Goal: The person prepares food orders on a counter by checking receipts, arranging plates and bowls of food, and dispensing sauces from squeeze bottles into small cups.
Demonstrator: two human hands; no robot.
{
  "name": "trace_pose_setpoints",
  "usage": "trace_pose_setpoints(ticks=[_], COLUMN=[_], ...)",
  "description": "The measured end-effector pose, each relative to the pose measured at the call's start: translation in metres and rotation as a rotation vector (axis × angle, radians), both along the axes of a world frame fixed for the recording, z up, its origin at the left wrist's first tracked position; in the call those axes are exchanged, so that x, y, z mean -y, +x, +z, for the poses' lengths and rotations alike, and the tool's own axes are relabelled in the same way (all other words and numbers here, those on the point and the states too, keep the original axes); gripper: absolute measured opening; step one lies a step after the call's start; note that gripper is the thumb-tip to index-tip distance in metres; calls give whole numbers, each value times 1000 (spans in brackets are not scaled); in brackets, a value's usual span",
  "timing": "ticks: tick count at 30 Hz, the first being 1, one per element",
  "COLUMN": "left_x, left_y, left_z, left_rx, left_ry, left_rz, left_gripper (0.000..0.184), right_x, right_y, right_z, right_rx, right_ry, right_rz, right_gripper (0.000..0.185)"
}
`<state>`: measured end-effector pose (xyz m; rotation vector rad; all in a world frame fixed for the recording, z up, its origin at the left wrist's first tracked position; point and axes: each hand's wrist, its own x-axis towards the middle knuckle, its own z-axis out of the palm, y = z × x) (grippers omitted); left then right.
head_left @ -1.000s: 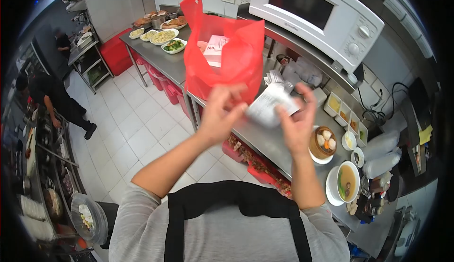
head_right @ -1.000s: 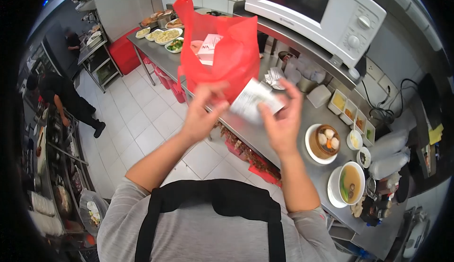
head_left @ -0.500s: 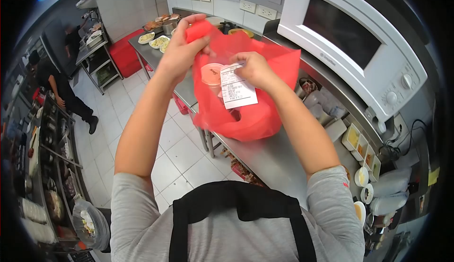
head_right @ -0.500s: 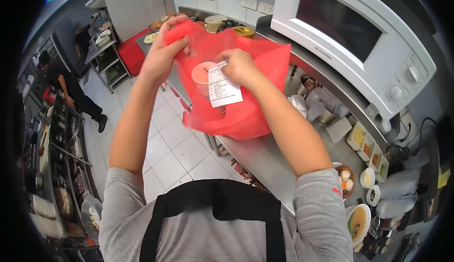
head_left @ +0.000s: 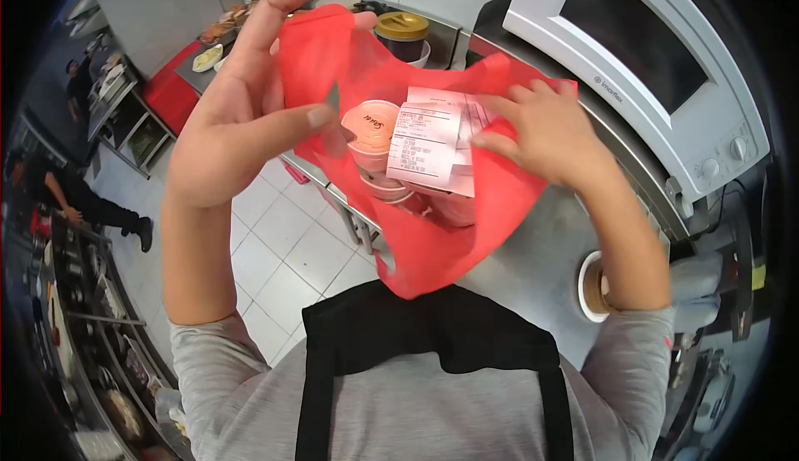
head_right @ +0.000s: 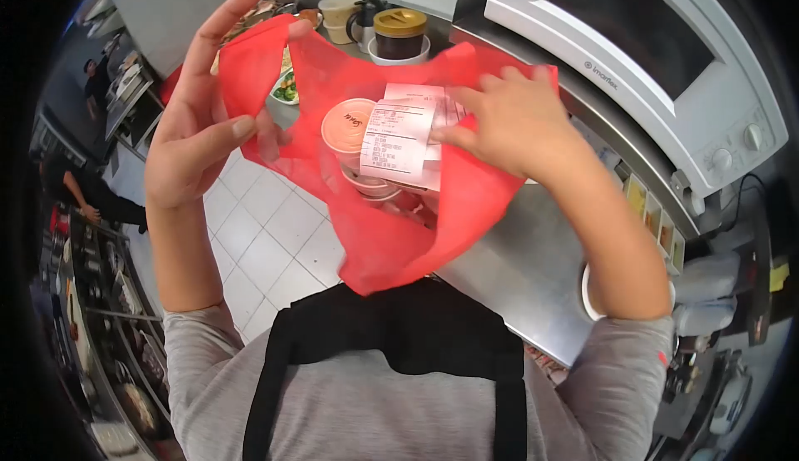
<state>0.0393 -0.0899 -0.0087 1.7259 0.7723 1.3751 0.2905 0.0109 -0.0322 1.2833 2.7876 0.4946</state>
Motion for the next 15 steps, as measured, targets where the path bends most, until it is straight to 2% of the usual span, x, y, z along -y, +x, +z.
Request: trace_pose_setpoints(ticks=[3,4,6,9,10,12,14,15], left_x=[-11,-18,-21,-21,-23,-18,-11,-6], left_y=[-16,-24,-27,-32,-46,-59,-67,-71], left_z=[-8,-10,-7,-9,-10,-14,-20,-23], left_rx=[5,0,-34,-216,-355,-346,-343,-352], left_ry=[68,80,124,256,287,300,384,418], left_rz=[-126,-193,-127,162,229,253,329,298], left_gripper=[83,82,80,74,72,70,67,62], right_x=[20,30,47,81,96,112,110,100], right_y=[20,21,28,47,59,96,138,161], right_z=[2,2,10,32,38,28,-6,-26], right_rx=[83,9,-117,-525,-549,-649,-643,-640], right_ry=[56,110,245,83,43,-15,-62,-166], right_rz=[-17,12,99,-6,-119,-230,-319,-420], right_gripper=[55,50,40,23,16,11,11,11])
